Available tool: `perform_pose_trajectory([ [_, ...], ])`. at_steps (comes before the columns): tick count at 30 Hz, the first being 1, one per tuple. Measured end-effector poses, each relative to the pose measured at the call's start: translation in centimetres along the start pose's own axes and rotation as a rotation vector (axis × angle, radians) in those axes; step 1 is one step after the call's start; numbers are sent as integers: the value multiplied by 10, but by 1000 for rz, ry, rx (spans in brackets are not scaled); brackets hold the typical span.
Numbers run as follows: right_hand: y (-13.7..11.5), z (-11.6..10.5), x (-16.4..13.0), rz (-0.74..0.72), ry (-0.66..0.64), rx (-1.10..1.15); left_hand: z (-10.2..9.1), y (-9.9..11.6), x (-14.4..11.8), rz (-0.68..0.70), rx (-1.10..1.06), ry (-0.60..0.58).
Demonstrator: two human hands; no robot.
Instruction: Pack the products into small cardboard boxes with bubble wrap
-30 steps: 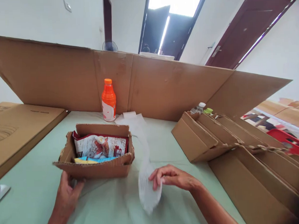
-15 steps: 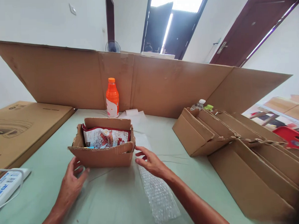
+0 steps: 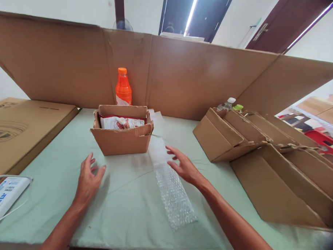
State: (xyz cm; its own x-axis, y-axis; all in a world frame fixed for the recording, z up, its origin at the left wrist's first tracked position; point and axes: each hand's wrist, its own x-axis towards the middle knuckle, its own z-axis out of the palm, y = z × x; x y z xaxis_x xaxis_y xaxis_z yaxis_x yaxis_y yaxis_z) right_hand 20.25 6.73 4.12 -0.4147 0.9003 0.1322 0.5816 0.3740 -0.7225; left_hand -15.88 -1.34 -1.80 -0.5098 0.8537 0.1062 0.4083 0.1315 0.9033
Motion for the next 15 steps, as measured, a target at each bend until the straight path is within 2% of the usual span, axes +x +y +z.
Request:
perform_pose_trajectory([
  [3,17,-24,-89,-92,-139,-298,-28,-6,-58,142,200,-36],
  [6,25,-23,-151,-111,-245,-443,-30,-6,-103,363,228,-152],
  [8,24,-11,-165,-128,-242,-473,-15,0,-120,538,187,-258],
  [11,16,7,-162,-158,-138,-405,13,19,-132,738,175,-462],
  [13,5,14,-156,-158,-80,-254,26,33,-138,791,182,-596],
  [15,-8,17,-155,-97,-72,-27,33,45,-145,786,150,-711],
])
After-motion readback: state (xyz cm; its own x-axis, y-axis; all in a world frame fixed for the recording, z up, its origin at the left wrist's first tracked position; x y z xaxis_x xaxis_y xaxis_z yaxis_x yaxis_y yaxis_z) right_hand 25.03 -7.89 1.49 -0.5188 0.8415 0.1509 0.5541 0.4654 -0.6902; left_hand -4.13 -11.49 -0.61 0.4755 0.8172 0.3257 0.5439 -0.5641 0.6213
